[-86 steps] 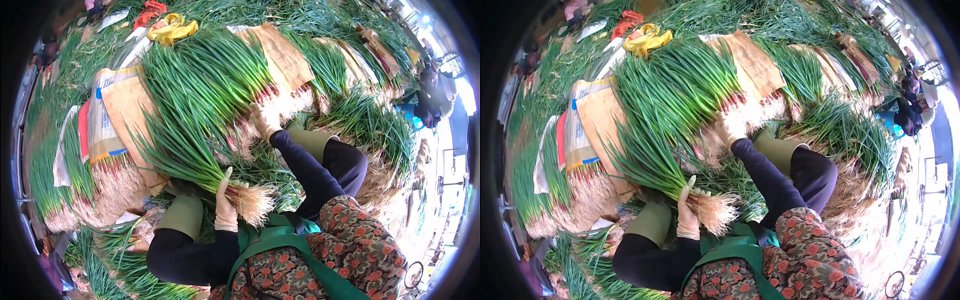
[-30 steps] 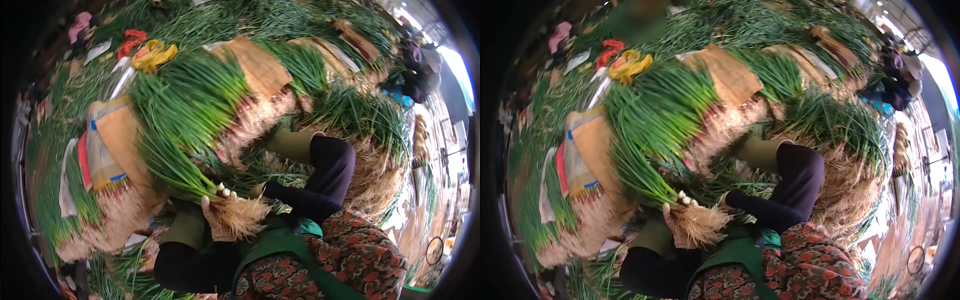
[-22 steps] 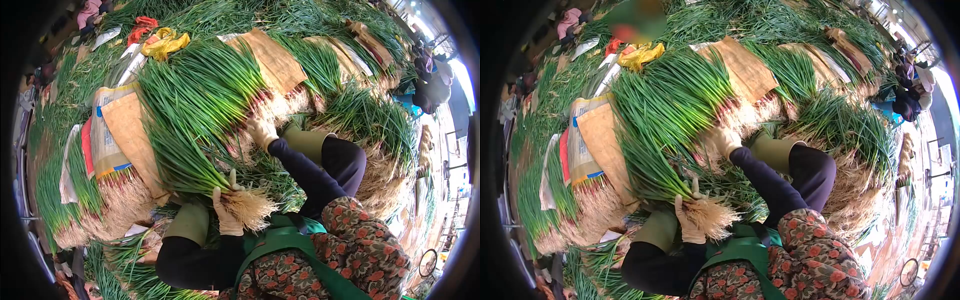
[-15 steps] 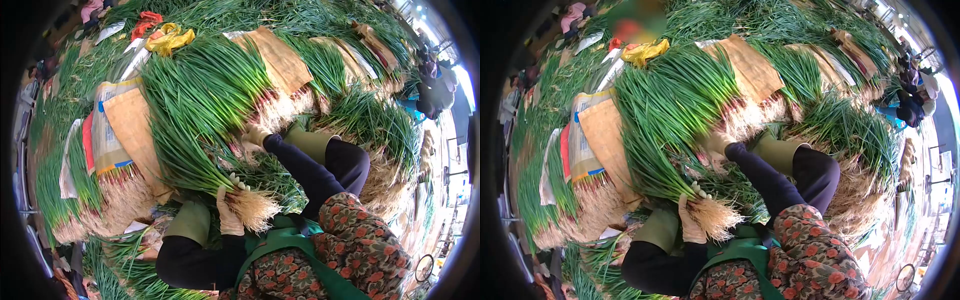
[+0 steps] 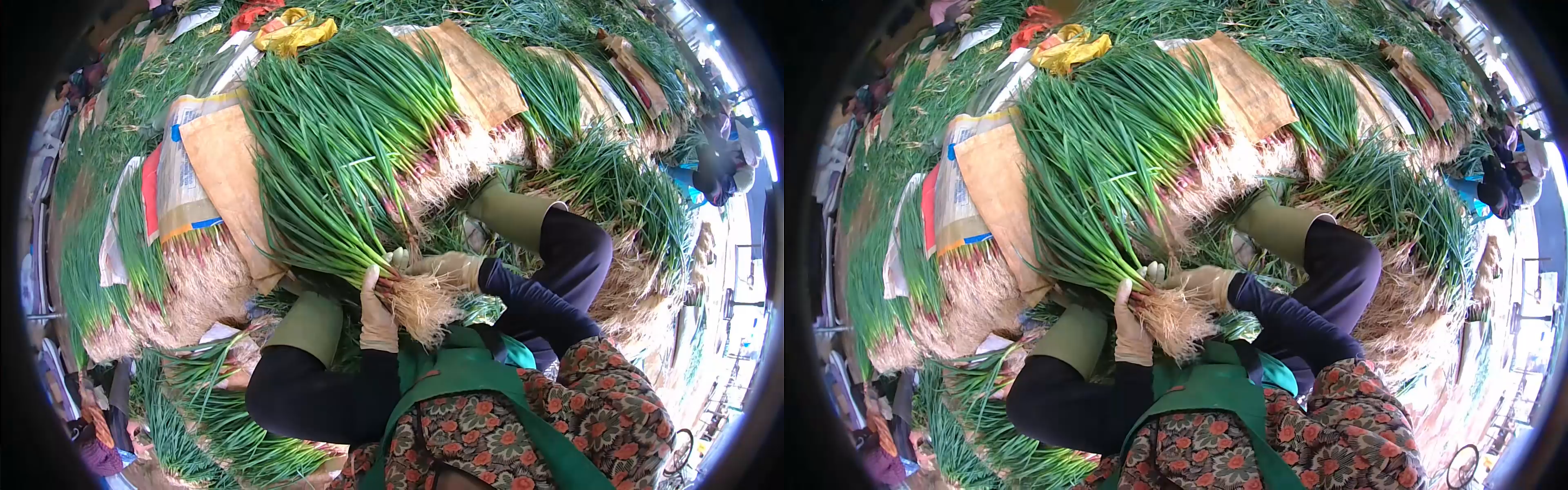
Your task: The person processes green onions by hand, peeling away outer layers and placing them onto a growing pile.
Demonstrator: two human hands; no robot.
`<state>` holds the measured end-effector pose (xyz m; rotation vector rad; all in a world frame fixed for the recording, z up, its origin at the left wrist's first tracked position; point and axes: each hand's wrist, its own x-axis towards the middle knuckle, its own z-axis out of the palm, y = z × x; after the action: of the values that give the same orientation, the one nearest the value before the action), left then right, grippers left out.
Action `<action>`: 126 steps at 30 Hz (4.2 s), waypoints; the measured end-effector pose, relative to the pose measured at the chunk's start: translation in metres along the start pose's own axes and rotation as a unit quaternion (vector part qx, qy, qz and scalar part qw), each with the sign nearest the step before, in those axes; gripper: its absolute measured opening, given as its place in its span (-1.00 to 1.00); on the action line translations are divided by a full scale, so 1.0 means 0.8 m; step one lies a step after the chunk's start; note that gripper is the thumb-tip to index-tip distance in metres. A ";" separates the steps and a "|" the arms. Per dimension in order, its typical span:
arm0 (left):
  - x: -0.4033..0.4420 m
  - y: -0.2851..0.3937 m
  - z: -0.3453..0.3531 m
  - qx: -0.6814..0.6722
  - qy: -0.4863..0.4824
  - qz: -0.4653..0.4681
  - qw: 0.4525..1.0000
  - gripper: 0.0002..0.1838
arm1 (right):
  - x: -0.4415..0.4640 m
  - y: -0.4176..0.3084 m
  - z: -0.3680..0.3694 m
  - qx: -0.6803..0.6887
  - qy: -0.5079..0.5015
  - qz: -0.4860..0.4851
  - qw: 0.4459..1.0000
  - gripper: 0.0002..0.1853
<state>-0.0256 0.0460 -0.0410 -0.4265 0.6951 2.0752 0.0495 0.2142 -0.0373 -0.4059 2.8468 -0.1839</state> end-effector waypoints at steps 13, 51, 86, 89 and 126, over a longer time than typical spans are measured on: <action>-0.021 -0.003 0.001 0.009 -0.011 -0.023 1.000 -0.68 | 0.069 0.011 -0.019 0.630 0.160 0.235 0.723 -0.77; -0.006 -0.005 -0.001 -0.015 0.013 -0.049 0.999 -0.67 | 0.006 0.067 0.079 0.758 0.084 0.262 0.591 -0.55; -0.016 0.023 0.015 -0.153 -0.084 -0.039 0.984 -0.48 | 0.140 0.155 0.030 0.220 0.018 0.436 0.872 -0.59; -0.007 0.022 0.016 -0.123 -0.055 -0.022 0.991 -0.56 | 0.127 0.103 -0.021 0.258 0.072 0.361 0.893 -0.67; -0.004 0.012 0.005 -0.201 -0.104 -0.050 0.973 -0.47 | 0.134 0.185 0.065 0.110 0.175 0.435 0.876 -0.41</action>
<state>-0.0318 0.0420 -0.0329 -0.4482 0.1211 2.1242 -0.0738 0.3199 -0.1366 1.0441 2.9653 -0.4166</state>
